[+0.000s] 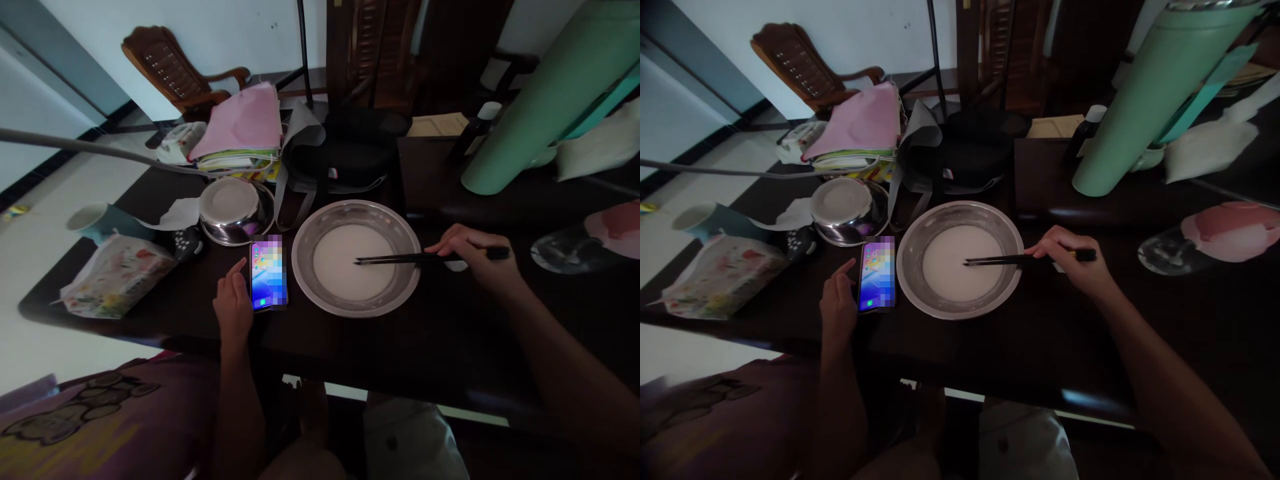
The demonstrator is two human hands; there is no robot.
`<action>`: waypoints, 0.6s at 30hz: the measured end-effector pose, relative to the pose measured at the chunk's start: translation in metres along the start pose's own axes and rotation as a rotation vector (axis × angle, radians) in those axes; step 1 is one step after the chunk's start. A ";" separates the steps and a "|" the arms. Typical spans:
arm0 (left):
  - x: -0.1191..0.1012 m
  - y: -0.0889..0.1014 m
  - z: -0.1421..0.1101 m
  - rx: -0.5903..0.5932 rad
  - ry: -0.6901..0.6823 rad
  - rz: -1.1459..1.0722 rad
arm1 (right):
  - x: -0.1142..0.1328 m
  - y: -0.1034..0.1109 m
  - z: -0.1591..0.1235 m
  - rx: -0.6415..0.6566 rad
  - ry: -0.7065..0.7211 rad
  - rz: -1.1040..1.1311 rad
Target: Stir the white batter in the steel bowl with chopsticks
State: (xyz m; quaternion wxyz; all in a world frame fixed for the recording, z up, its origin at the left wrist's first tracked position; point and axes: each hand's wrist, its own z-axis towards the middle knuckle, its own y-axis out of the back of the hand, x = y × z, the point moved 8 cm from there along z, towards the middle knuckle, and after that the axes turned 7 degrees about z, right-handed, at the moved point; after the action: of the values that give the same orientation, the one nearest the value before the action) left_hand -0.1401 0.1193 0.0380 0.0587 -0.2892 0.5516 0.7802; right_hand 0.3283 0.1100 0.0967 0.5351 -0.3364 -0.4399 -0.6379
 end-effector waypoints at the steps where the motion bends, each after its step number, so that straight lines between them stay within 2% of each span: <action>1: -0.001 0.000 0.000 0.007 -0.004 0.033 | 0.000 0.002 0.000 -0.011 -0.009 0.019; 6: 0.001 -0.003 -0.003 0.034 0.006 0.099 | 0.004 -0.009 -0.002 0.106 0.010 0.008; 11: 0.001 0.001 -0.005 -0.034 -0.019 0.049 | 0.001 0.003 0.000 -0.025 -0.009 -0.038; 15: 0.000 -0.001 -0.005 -0.020 -0.024 0.069 | 0.005 -0.004 -0.001 0.051 0.009 -0.001; 18: -0.004 0.004 -0.006 -0.093 -0.074 0.021 | 0.007 -0.003 -0.001 0.056 0.018 -0.019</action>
State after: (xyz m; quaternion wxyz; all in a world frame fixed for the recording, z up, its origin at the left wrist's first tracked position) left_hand -0.1367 0.1136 0.0420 0.0574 -0.2569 0.5150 0.8157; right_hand 0.3237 0.1069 0.1021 0.5423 -0.3113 -0.4560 -0.6334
